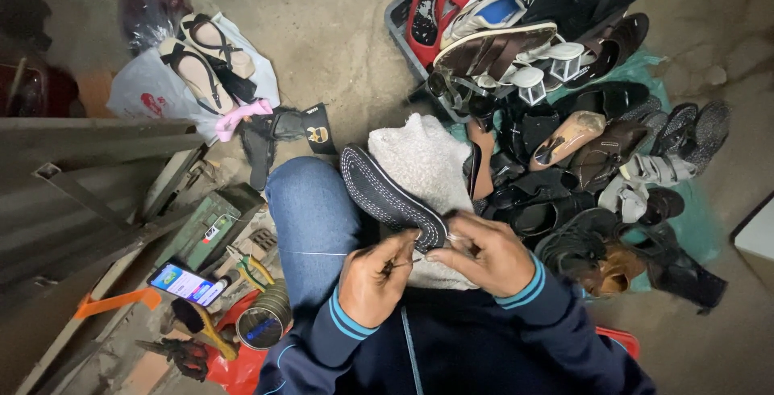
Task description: The person sits on the floor and sews a black shoe sole using a needle and white thread. They pull the thread through the sole repeatedly, occasionally pausing to check a smartphone placed nearby.
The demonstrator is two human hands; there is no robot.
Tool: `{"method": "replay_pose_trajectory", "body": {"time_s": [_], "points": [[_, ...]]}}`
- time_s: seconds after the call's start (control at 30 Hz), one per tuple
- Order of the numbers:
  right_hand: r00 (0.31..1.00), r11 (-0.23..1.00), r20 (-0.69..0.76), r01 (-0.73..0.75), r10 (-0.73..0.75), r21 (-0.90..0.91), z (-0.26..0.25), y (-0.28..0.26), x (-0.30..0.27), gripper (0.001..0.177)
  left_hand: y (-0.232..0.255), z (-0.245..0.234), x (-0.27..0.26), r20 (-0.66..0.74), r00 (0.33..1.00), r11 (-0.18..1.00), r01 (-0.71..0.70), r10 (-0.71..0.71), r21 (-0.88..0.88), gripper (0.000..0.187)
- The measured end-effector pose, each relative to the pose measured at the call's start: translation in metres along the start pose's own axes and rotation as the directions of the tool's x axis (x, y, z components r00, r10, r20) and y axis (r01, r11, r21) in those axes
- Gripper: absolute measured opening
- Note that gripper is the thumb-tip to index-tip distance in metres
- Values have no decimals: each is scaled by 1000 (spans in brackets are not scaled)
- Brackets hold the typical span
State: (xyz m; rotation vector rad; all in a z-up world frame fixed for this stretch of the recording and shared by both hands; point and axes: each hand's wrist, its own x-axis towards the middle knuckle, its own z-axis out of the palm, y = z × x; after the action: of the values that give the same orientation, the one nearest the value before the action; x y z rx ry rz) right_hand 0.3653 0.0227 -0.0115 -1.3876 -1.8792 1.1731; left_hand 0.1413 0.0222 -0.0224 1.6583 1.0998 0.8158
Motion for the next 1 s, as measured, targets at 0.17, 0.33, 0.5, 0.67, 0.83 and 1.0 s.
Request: {"method": "replay_pose_trajectory", "body": {"time_s": [0.17, 0.33, 0.5, 0.67, 0.83, 1.0], "points": [[992, 997, -111, -55, 60, 55, 16, 8, -9, 34, 0, 1, 0, -27, 999, 999, 30, -29, 37, 26], [979, 989, -156, -141, 132, -51, 24, 1, -5, 33, 16, -7, 7, -42, 985, 982, 172, -169, 75, 21], [941, 967, -235, -255, 244, -17, 26, 6, -4, 32, 28, -28, 3, -15, 979, 962, 202, -202, 186, 33], [925, 956, -248, -290, 289, 34, 25, 2, 3, 34, 35, -32, 0, 54, 996, 970, 63, -77, 233, 42], [932, 965, -251, -262, 261, 29, 26, 8, 1, 32, 37, -27, 3, 50, 996, 957, 55, -72, 283, 34], [934, 964, -242, -267, 264, 23, 24, 7, 1, 33, 38, -27, 4, 60, 996, 959, 46, -66, 281, 33]]}}
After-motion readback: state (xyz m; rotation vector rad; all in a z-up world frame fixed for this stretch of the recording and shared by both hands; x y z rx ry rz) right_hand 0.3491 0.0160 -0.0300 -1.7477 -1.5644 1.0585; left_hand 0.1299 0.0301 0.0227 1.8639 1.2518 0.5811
